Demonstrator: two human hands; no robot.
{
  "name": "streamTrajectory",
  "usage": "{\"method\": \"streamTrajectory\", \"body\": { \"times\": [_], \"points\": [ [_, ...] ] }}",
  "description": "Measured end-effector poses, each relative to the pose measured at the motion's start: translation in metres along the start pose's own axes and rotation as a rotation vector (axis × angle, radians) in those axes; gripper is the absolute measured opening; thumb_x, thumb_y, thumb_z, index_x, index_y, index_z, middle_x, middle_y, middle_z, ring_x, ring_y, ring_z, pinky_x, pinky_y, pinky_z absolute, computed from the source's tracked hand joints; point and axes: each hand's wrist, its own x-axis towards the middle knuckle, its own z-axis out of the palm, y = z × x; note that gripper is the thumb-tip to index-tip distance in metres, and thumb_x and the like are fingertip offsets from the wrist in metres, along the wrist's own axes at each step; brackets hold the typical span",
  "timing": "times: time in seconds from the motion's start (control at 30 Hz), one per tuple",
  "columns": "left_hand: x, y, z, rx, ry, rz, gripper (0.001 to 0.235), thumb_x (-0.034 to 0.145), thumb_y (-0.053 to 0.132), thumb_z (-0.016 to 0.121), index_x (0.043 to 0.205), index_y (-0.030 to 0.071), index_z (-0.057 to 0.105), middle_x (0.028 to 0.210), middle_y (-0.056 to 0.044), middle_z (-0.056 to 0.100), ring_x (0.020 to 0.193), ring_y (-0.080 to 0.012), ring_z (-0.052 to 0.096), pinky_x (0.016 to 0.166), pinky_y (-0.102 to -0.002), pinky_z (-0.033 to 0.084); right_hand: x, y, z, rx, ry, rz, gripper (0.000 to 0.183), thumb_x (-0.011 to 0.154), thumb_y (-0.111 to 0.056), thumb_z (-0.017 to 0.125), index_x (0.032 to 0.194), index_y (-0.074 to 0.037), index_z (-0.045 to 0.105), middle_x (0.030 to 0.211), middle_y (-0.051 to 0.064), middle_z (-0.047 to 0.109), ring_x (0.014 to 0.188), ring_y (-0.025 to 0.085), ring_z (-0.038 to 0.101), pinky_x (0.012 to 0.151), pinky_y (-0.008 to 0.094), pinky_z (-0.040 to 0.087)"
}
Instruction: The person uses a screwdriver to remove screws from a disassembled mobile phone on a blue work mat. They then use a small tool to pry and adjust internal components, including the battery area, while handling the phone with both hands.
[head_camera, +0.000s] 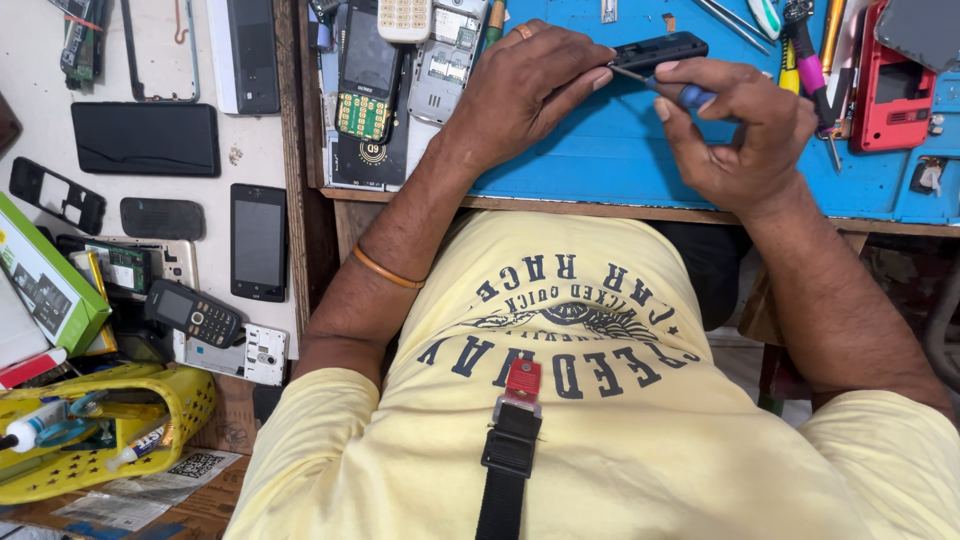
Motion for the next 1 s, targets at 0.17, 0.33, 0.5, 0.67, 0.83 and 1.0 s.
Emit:
{"method": "streamTrajectory", "body": {
  "times": [0.17, 0.33, 0.5, 0.67, 0.83, 1.0],
  "points": [
    [-0.001, -0.001, 0.001, 0.025, -0.004, 0.03, 0.02, 0.106, 0.026, 0.075, 0.116, 0.008, 0.075, 0.108, -0.005, 0.074, 0.1, -0.0218, 0.069, 0.088, -0.036, 0.056, 0.007, -0.006, -0.007, -0.005, 0.028, 0.024, 0.047, 0.094, 0.018, 0.071, 0.111, 0.0, 0.031, 0.111, 0.033, 0.066, 0.098, 0.035, 0.074, 0.08, 0.036, 0.064],
    [-0.002, 0.0, -0.002, 0.017, -0.087, 0.06, 0.027, 0.099, 0.034, 0.084, 0.112, 0.011, 0.075, 0.11, -0.004, 0.073, 0.104, -0.0224, 0.066, 0.089, -0.036, 0.055, 0.006, -0.006, -0.019, -0.003, 0.016, 0.067, 0.054, 0.097, 0.019, 0.066, 0.121, -0.005, 0.025, 0.109, 0.03, 0.062, 0.102, 0.037, 0.074, 0.079, 0.034, 0.063],
    [0.0, 0.006, 0.001, 0.084, -0.072, 0.121, 0.033, 0.097, 0.035, 0.087, 0.117, 0.012, 0.075, 0.113, -0.002, 0.07, 0.11, -0.0222, 0.061, 0.094, -0.039, 0.048, -0.003, 0.003, -0.034, 0.114, 0.022, 0.153, 0.062, 0.111, 0.013, 0.067, 0.143, -0.008, 0.019, 0.117, 0.021, 0.06, 0.106, 0.027, 0.072, 0.088, 0.03, 0.062],
    [0.005, 0.017, 0.003, -0.015, -0.082, 0.1, 0.027, 0.1, 0.03, 0.082, 0.118, 0.012, 0.075, 0.111, -0.001, 0.07, 0.107, -0.0208, 0.061, 0.09, -0.038, 0.045, -0.002, 0.001, -0.029, 0.095, -0.019, 0.144, 0.069, 0.102, 0.016, 0.066, 0.146, -0.01, 0.02, 0.115, 0.025, 0.058, 0.102, 0.032, 0.075, 0.087, 0.035, 0.068],
    [0.008, 0.021, 0.014, -0.042, -0.092, 0.039, 0.013, 0.107, 0.026, 0.078, 0.111, 0.014, 0.076, 0.106, 0.002, 0.071, 0.103, -0.0182, 0.062, 0.087, -0.039, 0.043, -0.015, 0.006, -0.028, 0.144, -0.006, 0.161, 0.069, 0.112, 0.015, 0.066, 0.151, -0.007, 0.014, 0.119, 0.022, 0.061, 0.106, 0.03, 0.072, 0.088, 0.032, 0.063],
    [0.018, 0.027, 0.03, -0.011, -0.079, 0.068, 0.015, 0.104, 0.028, 0.078, 0.104, 0.014, 0.075, 0.101, 0.0, 0.07, 0.098, -0.0197, 0.062, 0.089, -0.04, 0.043, -0.059, 0.035, -0.039, 0.104, 0.064, 0.194, 0.06, 0.117, 0.011, 0.055, 0.156, -0.01, 0.014, 0.116, 0.016, 0.062, 0.102, 0.025, 0.07, 0.089, 0.031, 0.061]
  ]
}}
